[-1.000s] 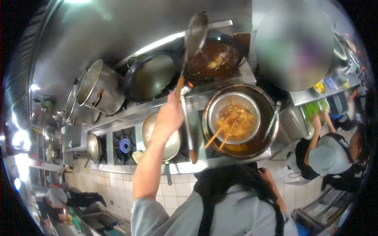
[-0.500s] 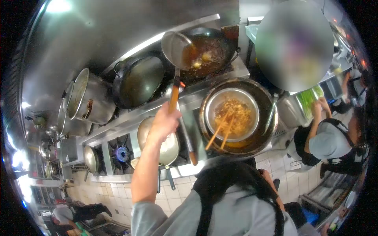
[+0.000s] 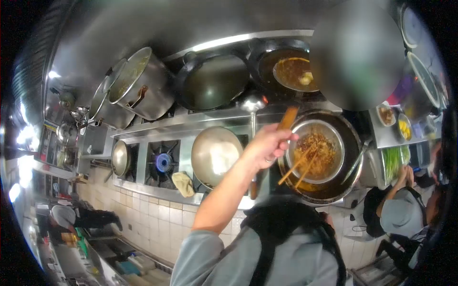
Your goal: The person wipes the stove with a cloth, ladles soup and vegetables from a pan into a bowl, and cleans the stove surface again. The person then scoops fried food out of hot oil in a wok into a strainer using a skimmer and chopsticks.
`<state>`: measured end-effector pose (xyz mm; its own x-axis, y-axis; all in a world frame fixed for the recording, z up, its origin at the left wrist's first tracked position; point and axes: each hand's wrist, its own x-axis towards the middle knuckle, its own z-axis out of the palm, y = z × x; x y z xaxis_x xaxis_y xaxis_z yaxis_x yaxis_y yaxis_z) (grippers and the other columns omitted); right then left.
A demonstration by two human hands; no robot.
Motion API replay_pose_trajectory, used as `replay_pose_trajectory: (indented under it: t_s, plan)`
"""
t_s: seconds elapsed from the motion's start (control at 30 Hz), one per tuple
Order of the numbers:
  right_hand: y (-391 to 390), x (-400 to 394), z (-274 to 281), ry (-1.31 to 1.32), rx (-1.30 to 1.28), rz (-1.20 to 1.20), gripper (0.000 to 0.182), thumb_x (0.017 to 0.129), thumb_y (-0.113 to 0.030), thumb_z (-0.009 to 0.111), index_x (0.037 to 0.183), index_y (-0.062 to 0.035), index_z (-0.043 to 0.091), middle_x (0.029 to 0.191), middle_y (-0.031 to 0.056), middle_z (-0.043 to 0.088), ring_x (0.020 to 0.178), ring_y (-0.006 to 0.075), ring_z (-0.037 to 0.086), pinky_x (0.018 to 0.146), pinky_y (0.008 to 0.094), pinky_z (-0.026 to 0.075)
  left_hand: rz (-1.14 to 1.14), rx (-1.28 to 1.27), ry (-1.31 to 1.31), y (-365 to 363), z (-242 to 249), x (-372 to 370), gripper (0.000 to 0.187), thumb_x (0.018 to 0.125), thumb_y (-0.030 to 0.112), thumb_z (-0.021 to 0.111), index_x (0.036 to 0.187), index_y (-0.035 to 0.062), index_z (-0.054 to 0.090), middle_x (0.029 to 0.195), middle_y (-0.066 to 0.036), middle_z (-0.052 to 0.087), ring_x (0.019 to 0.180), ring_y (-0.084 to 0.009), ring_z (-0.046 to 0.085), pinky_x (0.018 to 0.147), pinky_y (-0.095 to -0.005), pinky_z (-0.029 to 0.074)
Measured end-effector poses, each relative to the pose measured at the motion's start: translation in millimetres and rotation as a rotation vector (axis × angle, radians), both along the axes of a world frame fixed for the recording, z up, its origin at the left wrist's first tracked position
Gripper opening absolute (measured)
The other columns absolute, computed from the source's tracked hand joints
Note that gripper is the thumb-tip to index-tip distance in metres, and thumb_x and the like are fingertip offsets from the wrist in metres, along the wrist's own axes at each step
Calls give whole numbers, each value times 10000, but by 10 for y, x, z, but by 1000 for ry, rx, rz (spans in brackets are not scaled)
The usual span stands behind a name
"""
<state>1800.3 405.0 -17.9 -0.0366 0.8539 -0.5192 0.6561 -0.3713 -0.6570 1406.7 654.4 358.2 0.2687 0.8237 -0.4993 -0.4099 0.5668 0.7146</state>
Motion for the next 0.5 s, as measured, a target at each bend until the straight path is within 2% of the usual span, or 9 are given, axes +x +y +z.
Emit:
replay_pose_trajectory:
  t_s: [0.07, 0.1, 0.13, 0.23, 0.33, 0.4, 0.47, 0.5]
  plan:
    - [-17, 53, -99, 20, -3, -52, 244, 911, -170, 622, 1045, 15, 706, 997, 221, 722, 960, 359, 697, 811, 425, 526, -86, 52, 9, -14, 40, 32, 169, 978, 104, 558, 1102, -10, 557, 732, -24, 549, 441, -19, 396, 288, -164, 220]
    - [-57, 74, -130, 29, 29, -51, 246, 909, -178, 627, 1041, 14, 706, 988, 222, 721, 952, 369, 695, 803, 431, 528, -133, 42, 31, -17, 79, 26, 243, 971, 76, 560, 1192, -18, 526, 849, -55, 598, 470, -26, 411, 306, -165, 249]
    - [-115, 92, -160, 38, 59, -55, 249, 907, -186, 632, 1036, 13, 705, 980, 223, 720, 944, 378, 694, 795, 437, 530, -153, 39, 25, -15, 43, 30, 243, 971, 76, 560, 1192, -18, 526, 849, -55, 598, 470, -26, 411, 306, -165, 249]
    - [-217, 200, -522, 5, -88, -37, 247, 900, -196, 644, 1040, -2, 701, 975, 223, 716, 922, 393, 689, 777, 452, 533, -83, 121, 110, -46, -16, 48, 365, 966, 70, 561, 1317, -2, 489, 941, -82, 632, 493, -39, 427, 348, -168, 288]
    - [-330, 138, -490, -9, -11, -5, 240, 885, -193, 656, 1039, -14, 696, 977, 226, 710, 900, 410, 680, 759, 463, 535, -137, 152, 254, -105, 168, 3, 363, 969, 73, 561, 1320, 12, 491, 953, -87, 636, 518, -45, 446, 357, -166, 293]
    - [-388, 110, -478, -2, -49, -39, 240, 877, -197, 659, 1031, -18, 701, 978, 227, 709, 901, 411, 679, 758, 461, 535, -218, 127, 373, -80, 184, -75, 375, 971, 84, 563, 1333, 19, 485, 964, -85, 637, 533, -46, 455, 375, -174, 316]
    - [-404, 89, -526, 9, -85, -66, 240, 869, -201, 663, 1023, -22, 705, 979, 227, 708, 902, 412, 678, 757, 458, 536, -186, 263, 593, -76, 108, -141, 369, 974, 96, 561, 1331, 26, 496, 891, -57, 633, 529, -41, 456, 385, -184, 333]
    - [-396, 91, -550, 20, -25, -17, 246, 860, -204, 667, 1018, -21, 708, 977, 227, 708, 907, 411, 679, 761, 457, 537, -184, 270, 684, -71, 119, -177, 376, 968, 105, 570, 1332, 37, 508, 854, -41, 628, 537, -41, 462, 399, -197, 347]
